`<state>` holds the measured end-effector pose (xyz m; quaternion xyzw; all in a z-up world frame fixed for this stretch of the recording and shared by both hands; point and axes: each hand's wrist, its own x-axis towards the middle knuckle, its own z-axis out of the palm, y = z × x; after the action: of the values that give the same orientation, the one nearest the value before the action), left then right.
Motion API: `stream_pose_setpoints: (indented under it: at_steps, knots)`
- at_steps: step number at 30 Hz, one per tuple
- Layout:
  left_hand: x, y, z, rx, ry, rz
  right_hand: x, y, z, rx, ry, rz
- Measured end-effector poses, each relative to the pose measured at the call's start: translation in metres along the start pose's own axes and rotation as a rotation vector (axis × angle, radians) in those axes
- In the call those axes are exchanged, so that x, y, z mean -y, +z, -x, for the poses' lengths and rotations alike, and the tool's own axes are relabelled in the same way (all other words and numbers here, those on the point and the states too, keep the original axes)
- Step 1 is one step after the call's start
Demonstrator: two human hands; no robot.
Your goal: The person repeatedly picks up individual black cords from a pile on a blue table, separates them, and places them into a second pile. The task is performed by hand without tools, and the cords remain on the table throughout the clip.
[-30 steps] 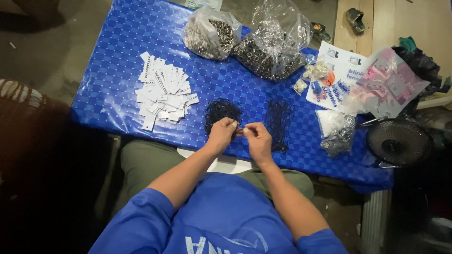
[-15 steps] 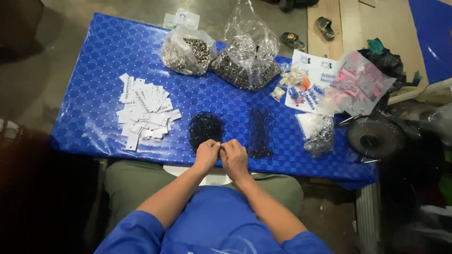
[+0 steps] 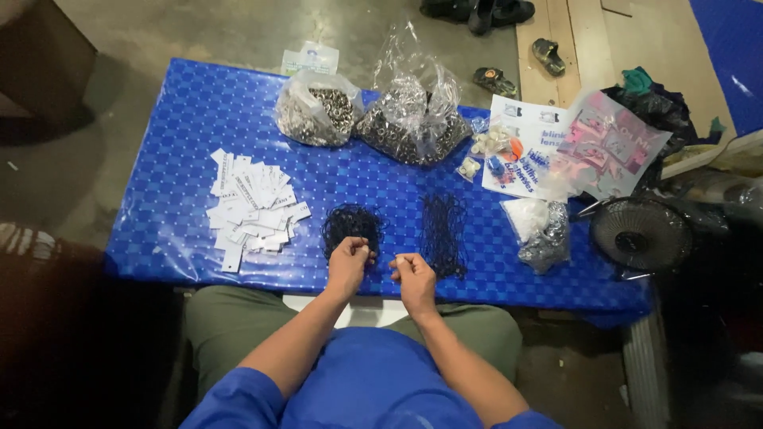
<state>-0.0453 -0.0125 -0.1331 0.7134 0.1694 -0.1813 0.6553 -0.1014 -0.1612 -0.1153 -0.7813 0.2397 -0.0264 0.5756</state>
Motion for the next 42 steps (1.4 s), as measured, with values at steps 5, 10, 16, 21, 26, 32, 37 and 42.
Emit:
stream_pose_setpoints:
  at_steps: [5,10,16,21,26,32,37,42]
  knots:
    - [-0.002,0.000,0.000,-0.026,0.085,-0.054,0.015,-0.003,0.004,0.001,0.032,-0.098]
    - [-0.003,-0.003,0.010,-0.236,0.274,-0.367,-0.007,0.002,-0.008,0.028,0.012,-0.141]
    - [0.001,0.010,0.017,-0.143,1.006,-0.423,-0.004,0.001,-0.009,0.056,-0.001,-0.152]
    - [0.038,0.016,-0.007,0.250,0.467,-0.615,-0.008,0.001,-0.012,0.047,-0.037,-0.112]
    - [0.031,0.009,-0.011,0.165,0.323,-0.657,0.010,-0.014,-0.017,-0.032,-0.026,-0.098]
    - [0.007,-0.008,0.010,0.109,0.260,-0.676,0.016,-0.037,-0.025,-0.235,-0.049,-0.131]
    - [0.014,-0.007,0.004,0.088,0.215,-0.650,0.045,-0.060,-0.025,-0.292,-0.151,-0.104]
    - [-0.002,-0.007,0.020,0.140,0.232,-0.617,0.062,-0.091,-0.028,-0.265,-0.234,0.068]
